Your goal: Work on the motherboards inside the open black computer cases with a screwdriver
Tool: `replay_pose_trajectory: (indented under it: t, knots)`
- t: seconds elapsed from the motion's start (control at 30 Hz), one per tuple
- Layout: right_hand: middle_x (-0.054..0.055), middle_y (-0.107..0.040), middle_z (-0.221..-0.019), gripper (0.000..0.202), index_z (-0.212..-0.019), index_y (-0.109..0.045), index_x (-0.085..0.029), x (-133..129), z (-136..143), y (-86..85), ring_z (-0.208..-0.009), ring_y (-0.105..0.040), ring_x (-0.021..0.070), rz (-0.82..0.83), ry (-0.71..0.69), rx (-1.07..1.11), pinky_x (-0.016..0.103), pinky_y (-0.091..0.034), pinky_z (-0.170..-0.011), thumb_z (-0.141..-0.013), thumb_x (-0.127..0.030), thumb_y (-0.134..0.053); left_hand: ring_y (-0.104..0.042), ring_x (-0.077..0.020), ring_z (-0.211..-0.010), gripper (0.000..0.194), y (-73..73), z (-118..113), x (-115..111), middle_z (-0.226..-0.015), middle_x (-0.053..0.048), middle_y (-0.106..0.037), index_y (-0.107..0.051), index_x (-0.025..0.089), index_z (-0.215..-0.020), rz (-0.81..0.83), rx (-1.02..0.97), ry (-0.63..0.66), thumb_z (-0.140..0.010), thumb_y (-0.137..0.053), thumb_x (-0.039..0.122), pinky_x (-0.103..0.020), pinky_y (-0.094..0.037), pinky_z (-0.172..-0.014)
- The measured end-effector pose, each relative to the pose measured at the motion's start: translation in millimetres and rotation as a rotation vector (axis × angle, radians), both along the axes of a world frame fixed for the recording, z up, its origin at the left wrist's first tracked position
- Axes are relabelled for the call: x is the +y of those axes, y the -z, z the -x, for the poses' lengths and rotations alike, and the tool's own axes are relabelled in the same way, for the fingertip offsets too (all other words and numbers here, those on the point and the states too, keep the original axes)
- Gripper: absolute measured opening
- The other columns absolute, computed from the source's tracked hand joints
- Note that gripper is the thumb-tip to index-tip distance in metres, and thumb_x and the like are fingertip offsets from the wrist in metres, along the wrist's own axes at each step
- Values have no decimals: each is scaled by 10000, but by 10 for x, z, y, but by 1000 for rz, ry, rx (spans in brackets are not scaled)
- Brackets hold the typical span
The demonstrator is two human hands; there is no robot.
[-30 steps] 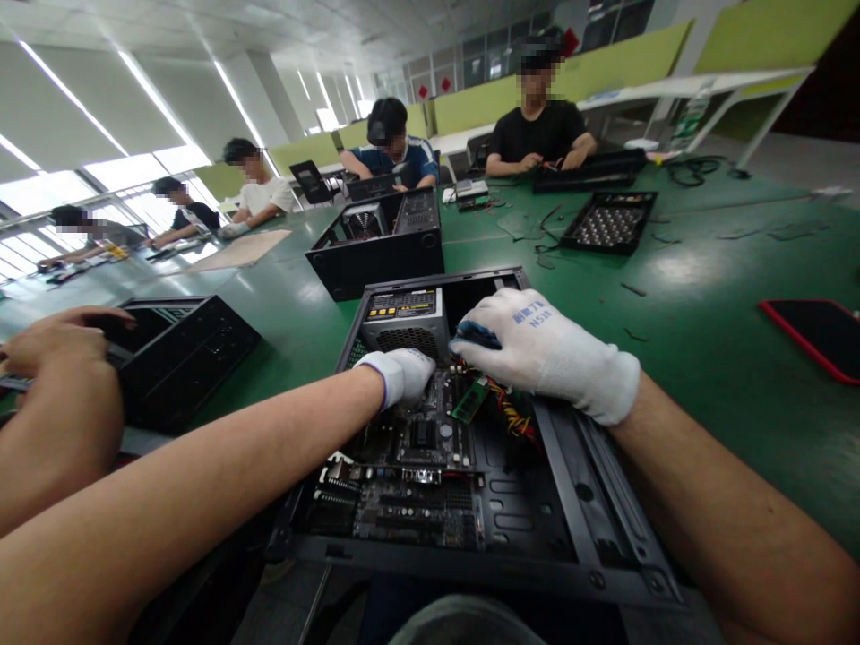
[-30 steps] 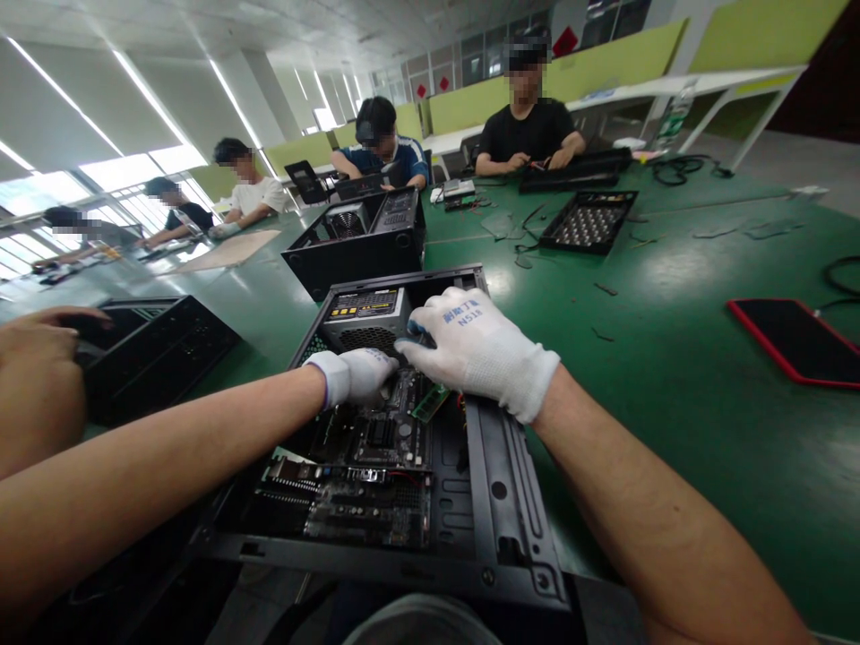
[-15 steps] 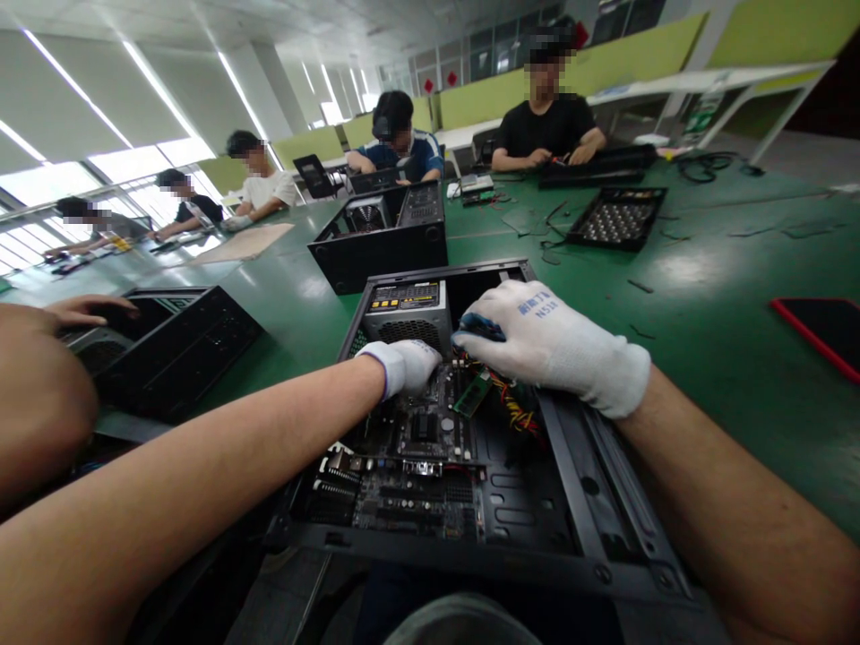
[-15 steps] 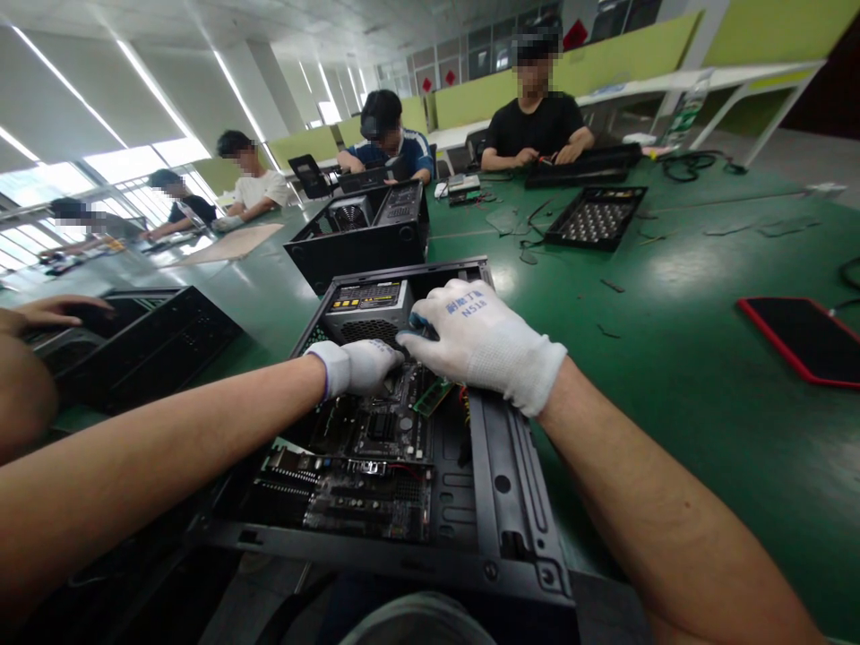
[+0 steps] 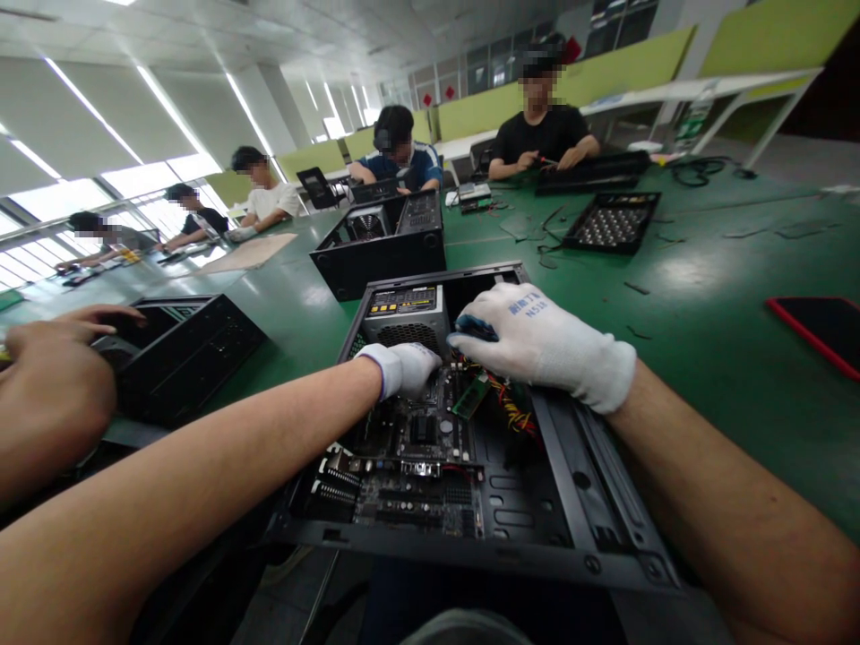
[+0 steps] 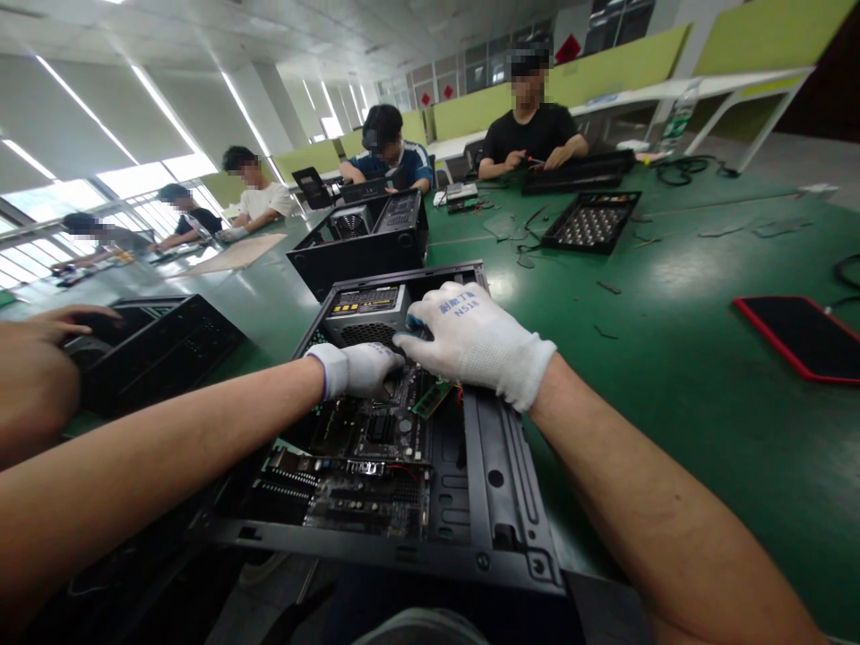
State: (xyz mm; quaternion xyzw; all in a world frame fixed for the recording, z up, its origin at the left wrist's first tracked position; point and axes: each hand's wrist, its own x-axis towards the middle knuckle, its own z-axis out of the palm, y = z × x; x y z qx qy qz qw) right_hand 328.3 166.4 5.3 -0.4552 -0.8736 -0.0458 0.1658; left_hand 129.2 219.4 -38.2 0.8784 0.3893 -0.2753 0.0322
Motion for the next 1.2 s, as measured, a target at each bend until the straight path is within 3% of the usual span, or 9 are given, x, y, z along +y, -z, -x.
replay_pose_trajectory:
  t: [0.53,0.83,1.2]
  knots:
    - [116,-762,-1005,425,-1001,-752,-175,11,7,-24,-970,-663,270,30,-41,30,367,-435,-890,-1013,-526,-512,-685,-287,-1195,466,101,50,75,-1293,-110,-729,-716,186,-1226,-28,-5,43,-788,-786,329,-336,-518,-1069]
    - [117,-761,-1027,420,-1051,-754,-171,11,10,-24,-978,-665,272,49,-46,40,372,-447,-891,-1013,-520,-522,-671,-315,-1238,510,65,21,45,-1313,-144,-721,-704,153,-1279,-25,0,48,-800,-793,303,-359,-502,-1103]
    - [108,-758,-1060,410,-1055,-754,-181,30,0,-13,-991,-658,258,61,-65,56,366,-442,-930,-1014,-519,-527,-675,-295,-1235,482,60,36,54,-1330,-117,-719,-706,184,-1265,-1,-14,28,-803,-784,299,-358,-500,-1109]
